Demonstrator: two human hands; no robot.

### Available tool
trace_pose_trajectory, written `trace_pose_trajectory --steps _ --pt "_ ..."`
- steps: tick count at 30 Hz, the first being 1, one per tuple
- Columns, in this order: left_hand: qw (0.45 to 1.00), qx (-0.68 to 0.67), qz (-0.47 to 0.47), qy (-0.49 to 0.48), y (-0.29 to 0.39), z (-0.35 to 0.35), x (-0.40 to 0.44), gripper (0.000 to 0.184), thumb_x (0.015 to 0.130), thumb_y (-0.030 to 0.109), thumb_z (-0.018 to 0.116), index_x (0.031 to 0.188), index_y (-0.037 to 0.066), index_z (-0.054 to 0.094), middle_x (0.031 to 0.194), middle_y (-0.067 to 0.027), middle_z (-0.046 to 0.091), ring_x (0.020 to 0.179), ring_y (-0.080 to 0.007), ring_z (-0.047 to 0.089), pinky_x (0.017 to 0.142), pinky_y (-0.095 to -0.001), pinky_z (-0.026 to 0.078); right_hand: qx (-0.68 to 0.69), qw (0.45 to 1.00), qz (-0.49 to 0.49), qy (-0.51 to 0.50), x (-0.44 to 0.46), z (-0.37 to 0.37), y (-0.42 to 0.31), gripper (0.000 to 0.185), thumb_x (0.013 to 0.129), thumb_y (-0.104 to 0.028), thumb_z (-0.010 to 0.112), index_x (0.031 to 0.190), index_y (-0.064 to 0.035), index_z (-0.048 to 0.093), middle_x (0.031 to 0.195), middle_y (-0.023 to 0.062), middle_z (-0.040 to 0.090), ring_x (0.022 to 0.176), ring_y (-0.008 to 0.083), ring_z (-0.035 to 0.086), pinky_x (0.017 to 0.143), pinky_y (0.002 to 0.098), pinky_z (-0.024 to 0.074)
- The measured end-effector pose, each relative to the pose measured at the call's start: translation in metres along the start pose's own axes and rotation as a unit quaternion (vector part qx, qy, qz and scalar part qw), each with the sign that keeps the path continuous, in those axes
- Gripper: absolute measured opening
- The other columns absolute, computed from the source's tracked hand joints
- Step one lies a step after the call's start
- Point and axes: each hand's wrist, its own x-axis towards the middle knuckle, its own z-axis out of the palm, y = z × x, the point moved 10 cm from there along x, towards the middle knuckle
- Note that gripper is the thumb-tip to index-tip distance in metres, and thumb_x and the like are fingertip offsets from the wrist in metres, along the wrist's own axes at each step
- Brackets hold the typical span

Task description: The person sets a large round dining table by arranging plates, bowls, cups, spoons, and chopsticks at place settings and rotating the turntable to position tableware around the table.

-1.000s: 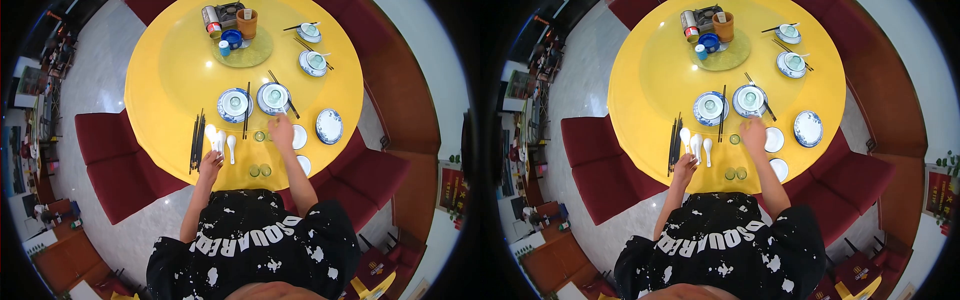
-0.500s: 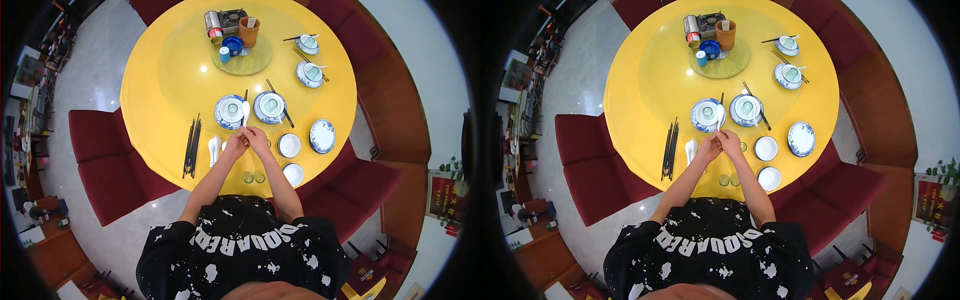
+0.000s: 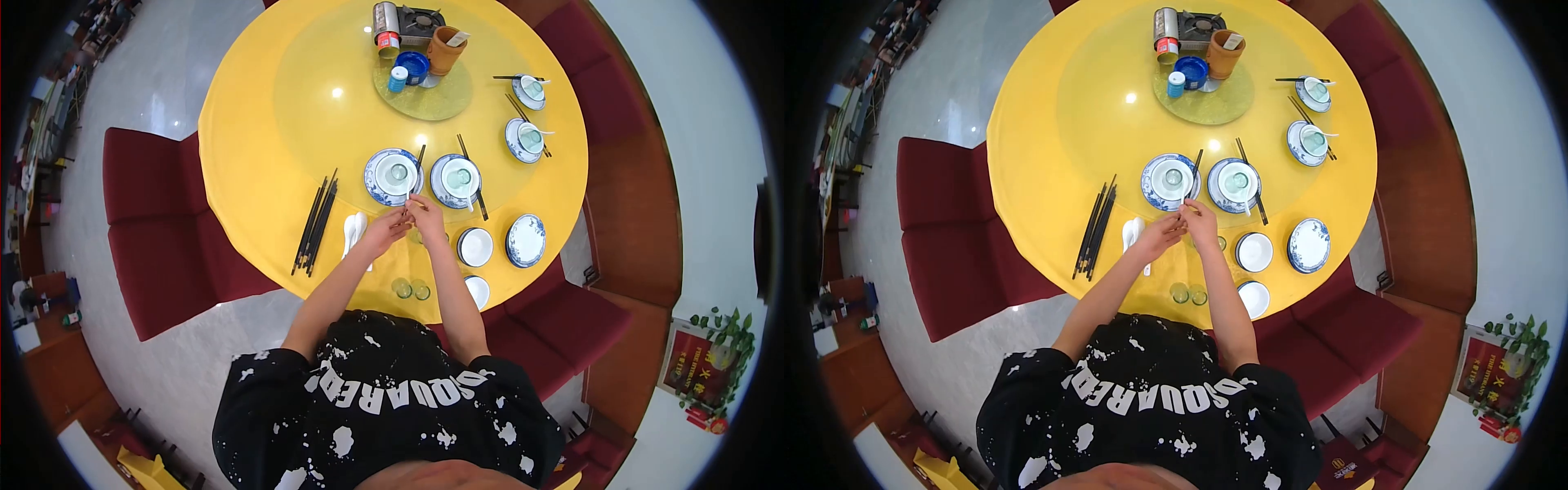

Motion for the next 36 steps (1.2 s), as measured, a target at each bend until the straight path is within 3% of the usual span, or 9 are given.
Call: trace_pose_trajectory --steps 3,7,11,15,17,22,26,29,36 --pt "0.991 0.121 0.019 0.052 0.02 -0.049 -0.041 0.039 0.097 0.024 0.055 0.131 0.006 0.055 0.111 -0.0052 0.066 0.1 -0.0156 0.063 0.086 -0.0306 0.048 0.028 0.999 0.046 0.008 0.0 0.004 0.003 0.036 0.09 -0.018 0.069 0.118 0.0026 0.064 0.078 0.0034 0.063 0.062 0.0076 0.054 0.055 0.0219 0.0422" --pt "0.939 0.241 0.114 0.216 0.05 -0.142 -0.107 0.035 0.094 0.017 0.056 0.125 0.002 0.058 0.102 -0.0074 0.069 0.082 -0.0148 0.065 0.073 -0.0269 0.05 0.044 0.998 0.038 0.007 0.001 0.016 0.006 0.037 0.091 -0.02 0.068 0.12 0.0021 0.062 0.078 0.0043 0.063 0.062 0.0082 0.054 0.055 0.0223 0.0429" --pt "0.896 0.196 0.176 0.358 0.063 -0.211 -0.176 0.031 0.09 0.011 0.054 0.118 0.0 0.06 0.092 -0.0069 0.067 0.072 -0.0115 0.06 0.065 -0.0255 0.047 0.03 0.997 0.057 0.029 -0.012 0.02 0.011 0.039 0.091 -0.022 0.067 0.122 0.0005 0.06 0.082 0.0062 0.064 0.064 0.0107 0.058 0.058 0.0239 0.0471" --pt "0.862 0.208 0.213 0.411 0.063 -0.242 -0.213 0.029 0.089 0.006 0.052 0.115 -0.002 0.06 0.094 -0.0088 0.066 0.076 -0.0128 0.061 0.069 -0.0264 0.048 0.043 0.995 0.074 0.051 -0.042 0.013 0.02 0.038 0.092 -0.02 0.063 0.123 0.0002 0.058 0.086 0.008 0.066 0.066 0.0121 0.059 0.059 0.0246 0.0476" --pt "0.848 0.234 0.247 0.407 0.059 -0.271 -0.2 0.028 0.089 0.005 0.051 0.114 -0.005 0.06 0.098 -0.0109 0.066 0.083 -0.0168 0.062 0.078 -0.0292 0.051 0.035 0.996 0.073 0.045 -0.07 0.009 0.023 0.036 0.092 -0.019 0.061 0.122 0.0008 0.058 0.088 0.0088 0.066 0.068 0.0126 0.06 0.06 0.0253 0.048" --pt "0.768 0.489 0.315 0.268 0.105 -0.205 -0.131 0.044 0.084 0.007 0.055 0.126 -0.006 0.052 0.122 -0.022 0.056 0.116 -0.0357 0.053 0.102 -0.042 0.042 0.005 0.998 0.067 -0.005 -0.143 0.007 0.053 0.032 0.094 -0.017 0.057 0.12 0.0007 0.059 0.091 0.0085 0.068 0.071 0.0133 0.061 0.064 0.026 0.0485" --pt "0.536 0.753 0.353 0.145 0.151 -0.122 -0.067 0.071 0.076 0.008 0.056 0.144 0.0 0.034 0.145 -0.0271 0.036 0.135 -0.0422 0.035 0.112 -0.0475 0.032 0.031 0.997 0.065 0.032 -0.193 -0.012 0.059 0.03 0.093 -0.015 0.057 0.116 0.0045 0.06 0.087 0.0089 0.068 0.074 0.0137 0.062 0.069 0.0264 0.0502" --pt "0.469 0.826 0.286 0.127 0.148 -0.104 -0.026 0.083 0.073 0.013 0.059 0.149 0.002 0.028 0.153 -0.028 0.026 0.142 -0.0438 0.025 0.116 -0.0491 0.026 0.025 0.991 0.072 0.106 -0.221 -0.049 0.052 0.029 0.093 -0.014 0.056 0.115 0.0041 0.06 0.088 0.0092 0.068 0.074 0.0139 0.062 0.07 0.0267 0.0504" --pt "0.451 0.855 0.212 0.144 0.125 -0.108 -0.005 0.095 0.073 0.028 0.064 0.154 0.006 0.02 0.159 -0.0244 0.015 0.148 -0.0409 0.013 0.119 -0.0478 0.019 0.075 0.963 0.094 0.243 -0.261 -0.11 0.075 0.03 0.092 -0.016 0.055 0.115 0.0015 0.06 0.089 0.0074 0.067 0.075 0.0131 0.06 0.065 0.0248 0.046"
